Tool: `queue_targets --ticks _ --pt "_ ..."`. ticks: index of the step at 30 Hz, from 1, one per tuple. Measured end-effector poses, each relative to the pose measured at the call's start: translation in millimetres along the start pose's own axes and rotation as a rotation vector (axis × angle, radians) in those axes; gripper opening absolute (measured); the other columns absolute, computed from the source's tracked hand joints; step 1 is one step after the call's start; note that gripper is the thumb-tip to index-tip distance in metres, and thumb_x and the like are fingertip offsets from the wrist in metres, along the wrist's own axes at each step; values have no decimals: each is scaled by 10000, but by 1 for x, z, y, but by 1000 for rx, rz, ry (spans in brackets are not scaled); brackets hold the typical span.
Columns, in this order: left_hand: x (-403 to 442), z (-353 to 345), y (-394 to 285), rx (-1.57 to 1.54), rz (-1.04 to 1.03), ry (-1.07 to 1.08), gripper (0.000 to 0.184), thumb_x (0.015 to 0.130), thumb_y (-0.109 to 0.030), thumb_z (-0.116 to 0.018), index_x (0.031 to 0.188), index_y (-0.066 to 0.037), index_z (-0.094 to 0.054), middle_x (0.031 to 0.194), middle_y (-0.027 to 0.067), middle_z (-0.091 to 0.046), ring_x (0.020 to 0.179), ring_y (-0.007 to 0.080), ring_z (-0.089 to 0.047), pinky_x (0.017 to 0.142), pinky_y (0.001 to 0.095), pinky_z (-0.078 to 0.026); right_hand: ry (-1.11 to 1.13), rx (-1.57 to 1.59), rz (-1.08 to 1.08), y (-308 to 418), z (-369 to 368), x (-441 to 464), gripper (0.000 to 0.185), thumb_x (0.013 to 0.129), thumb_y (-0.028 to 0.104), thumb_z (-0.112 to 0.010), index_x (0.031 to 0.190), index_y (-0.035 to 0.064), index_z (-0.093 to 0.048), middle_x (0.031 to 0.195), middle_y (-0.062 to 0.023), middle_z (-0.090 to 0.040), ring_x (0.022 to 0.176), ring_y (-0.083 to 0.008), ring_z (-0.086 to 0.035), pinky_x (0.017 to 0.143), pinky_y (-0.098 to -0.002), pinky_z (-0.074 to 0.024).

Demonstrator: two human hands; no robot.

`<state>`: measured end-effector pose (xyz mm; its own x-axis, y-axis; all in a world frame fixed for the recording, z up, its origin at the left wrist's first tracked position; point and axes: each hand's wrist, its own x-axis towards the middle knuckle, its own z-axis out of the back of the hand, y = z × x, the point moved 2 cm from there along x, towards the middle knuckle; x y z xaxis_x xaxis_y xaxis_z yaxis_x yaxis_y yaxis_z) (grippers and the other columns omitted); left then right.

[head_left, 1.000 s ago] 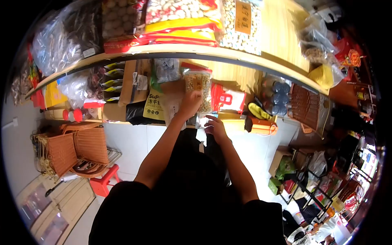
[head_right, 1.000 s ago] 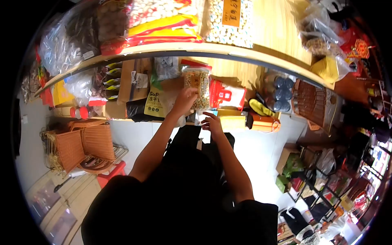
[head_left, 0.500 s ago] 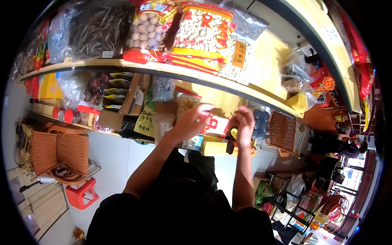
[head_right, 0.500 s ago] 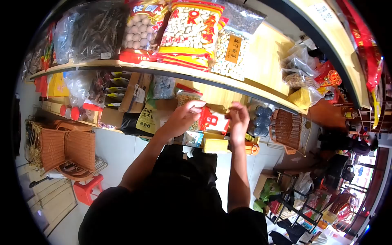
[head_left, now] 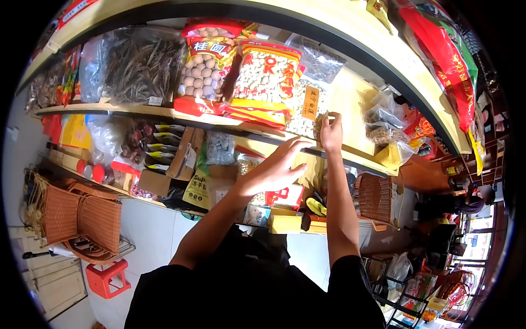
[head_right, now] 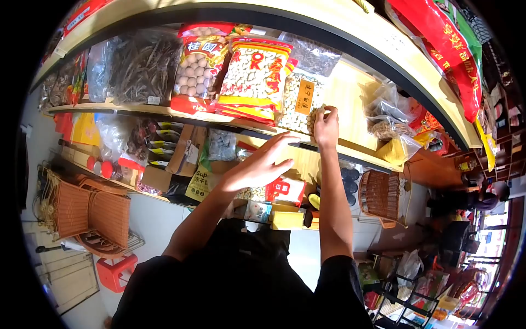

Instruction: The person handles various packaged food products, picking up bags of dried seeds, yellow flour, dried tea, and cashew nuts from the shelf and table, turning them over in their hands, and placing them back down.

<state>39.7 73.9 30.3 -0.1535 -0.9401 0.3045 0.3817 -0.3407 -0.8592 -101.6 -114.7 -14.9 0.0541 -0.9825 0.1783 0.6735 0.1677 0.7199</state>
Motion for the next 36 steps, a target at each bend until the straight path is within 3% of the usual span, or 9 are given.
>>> queue_targets --ticks 1,5,10,15,21,24,26,27,36 --pt "5 1 -2 -26 36 15 470 907 -152 -567 1332 -67 -383 1389 197 -368 1331 328 -333 1106 391 -273 -36 -60 35 -3 -3 1 393 923 356 -444 1162 48 -495 925 -231 -643 866 -379 -625 804 -448 -460" --pt "39 -14 11 96 69 -136 518 891 -189 -579 1343 -63 -360 1432 259 -292 1366 392 -247 1123 461 -227 73 -112 -116 9 2 -5 390 921 393 -412 1154 100 -518 921 -230 -665 937 -381 -630 850 -447 -461" --pt "85 -23 36 191 216 -304 577 888 -213 -562 1386 -50 -322 1442 303 -244 1371 428 -212 1118 519 -209 55 -152 -115 9 2 -4 394 912 396 -428 1143 95 -536 882 -215 -674 885 -380 -644 822 -460 -477" --pt "97 -25 46 41 325 -354 687 871 -214 -577 1429 -2 -238 1472 349 -108 1391 453 -117 1137 453 -200 23 -147 -106 6 -1 -1 382 903 395 -448 1092 86 -567 883 -224 -671 891 -395 -637 820 -464 -478" --pt "110 -21 43 -56 428 -362 756 812 -187 -645 1389 79 -234 1404 375 -203 1343 456 -239 1104 464 -257 22 -169 -145 13 2 -4 347 902 376 -475 1070 89 -576 860 -212 -673 874 -388 -641 811 -465 -479" --pt "121 -33 66 -235 352 -488 709 798 -128 -638 1353 104 -263 1327 337 -338 1250 403 -390 1047 431 -341 15 -196 -142 17 4 -9 329 905 362 -479 1060 90 -580 842 -205 -674 859 -384 -643 801 -465 -481" --pt "126 -40 81 -372 294 -733 662 792 -83 -625 1324 119 -286 1256 295 -427 1153 336 -478 1000 380 -383 -4 -202 -131 21 6 -9 317 907 348 -477 1052 88 -585 816 -198 -674 836 -378 -648 788 -462 -485" --pt "126 -42 83 -266 314 -748 646 794 -55 -616 1327 99 -286 1224 278 -462 1130 297 -493 991 358 -384 -45 -175 -92 20 6 -10 267 902 304 -493 1024 87 -589 782 -182 -675 799 -368 -653 763 -453 -492" --pt "123 -40 94 -279 398 -637 640 811 -70 -600 1343 54 -266 1259 282 -447 1005 280 -576 848 348 -480 -168 -155 -67 14 5 -14 164 885 225 -517 972 101 -581 688 -161 -653 696 -355 -646 691 -447 -493"
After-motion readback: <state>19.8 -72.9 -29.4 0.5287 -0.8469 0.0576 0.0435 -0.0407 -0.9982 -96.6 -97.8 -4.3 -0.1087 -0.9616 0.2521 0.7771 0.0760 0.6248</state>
